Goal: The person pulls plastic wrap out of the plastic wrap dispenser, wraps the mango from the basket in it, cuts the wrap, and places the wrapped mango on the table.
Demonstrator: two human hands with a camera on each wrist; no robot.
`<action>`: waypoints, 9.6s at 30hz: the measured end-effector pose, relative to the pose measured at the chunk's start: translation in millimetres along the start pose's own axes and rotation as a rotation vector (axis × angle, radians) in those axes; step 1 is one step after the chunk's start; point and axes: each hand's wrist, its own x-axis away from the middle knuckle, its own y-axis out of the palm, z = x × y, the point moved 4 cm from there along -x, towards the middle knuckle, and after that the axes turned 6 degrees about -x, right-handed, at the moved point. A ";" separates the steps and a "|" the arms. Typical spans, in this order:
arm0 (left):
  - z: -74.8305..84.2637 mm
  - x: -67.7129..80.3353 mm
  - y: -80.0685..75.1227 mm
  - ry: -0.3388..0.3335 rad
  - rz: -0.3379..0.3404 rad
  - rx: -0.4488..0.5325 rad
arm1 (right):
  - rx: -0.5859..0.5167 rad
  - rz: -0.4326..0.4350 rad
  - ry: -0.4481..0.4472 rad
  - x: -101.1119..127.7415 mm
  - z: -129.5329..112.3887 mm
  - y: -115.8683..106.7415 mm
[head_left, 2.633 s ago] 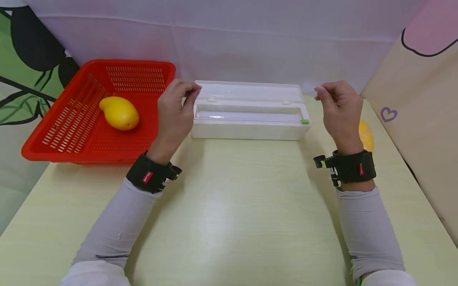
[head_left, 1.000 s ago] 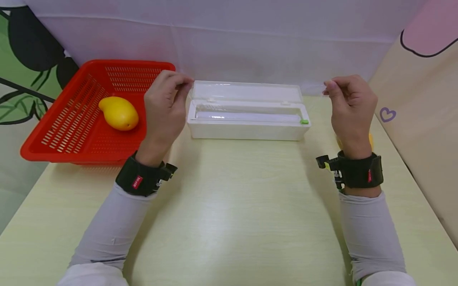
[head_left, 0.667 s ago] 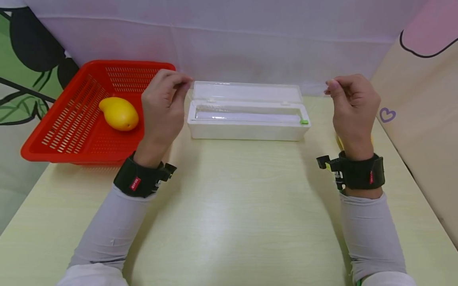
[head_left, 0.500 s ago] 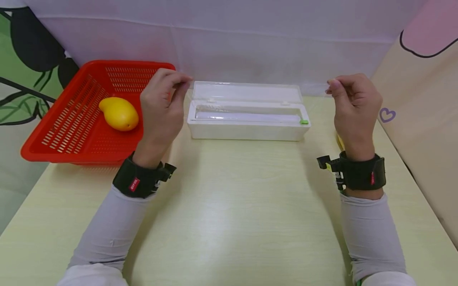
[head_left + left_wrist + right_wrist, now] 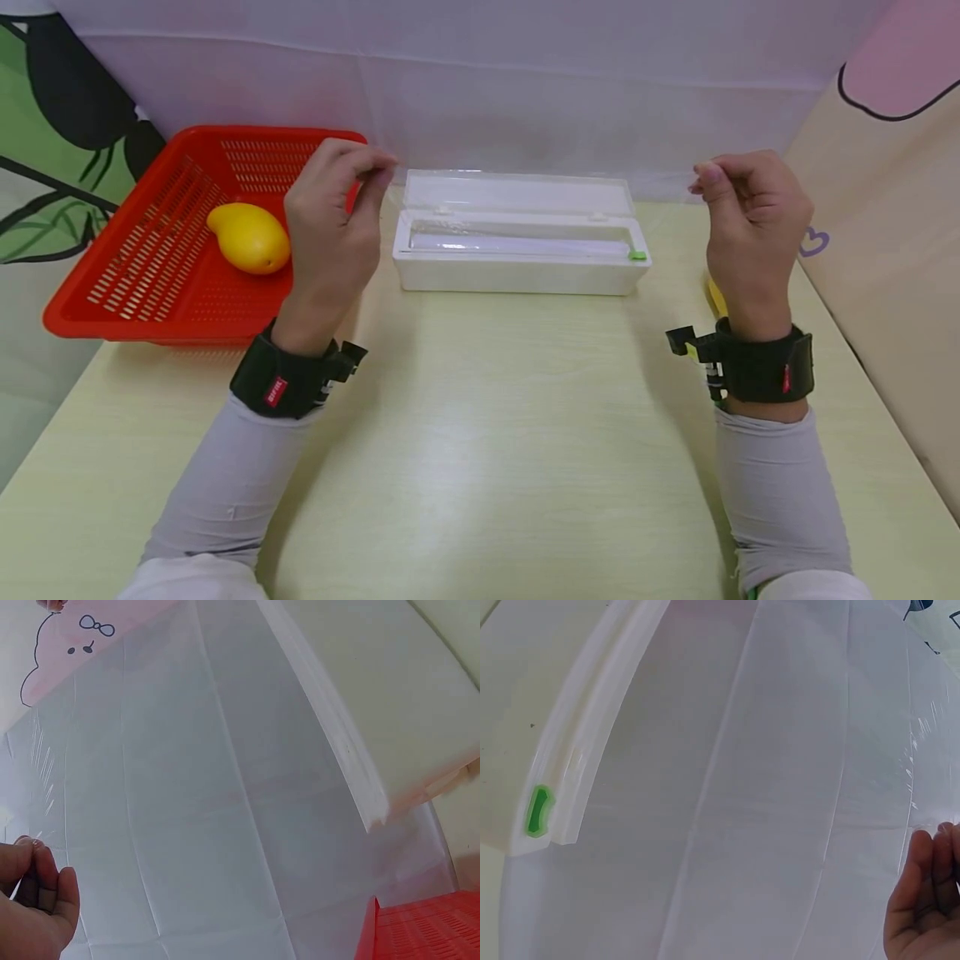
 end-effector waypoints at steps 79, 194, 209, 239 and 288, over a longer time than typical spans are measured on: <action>28.1 -4.4 -24.2 0.072 0.132 0.042 | -0.118 0.187 -0.100 -1.6 -37.9 -8.0; 49.2 -1.5 -41.6 0.148 0.345 0.132 | -0.301 0.381 -0.177 2.1 -66.0 -24.9; 39.6 -4.9 -60.5 0.013 0.107 0.345 | -0.518 0.118 -0.148 0.1 -62.6 -34.7; 35.5 45.9 -38.8 0.241 -1.609 0.556 | -0.343 -1.668 0.383 84.4 -31.6 -5.0; 18.6 146.9 46.3 -0.070 -1.952 -0.275 | 0.178 -1.829 0.773 155.9 19.2 22.2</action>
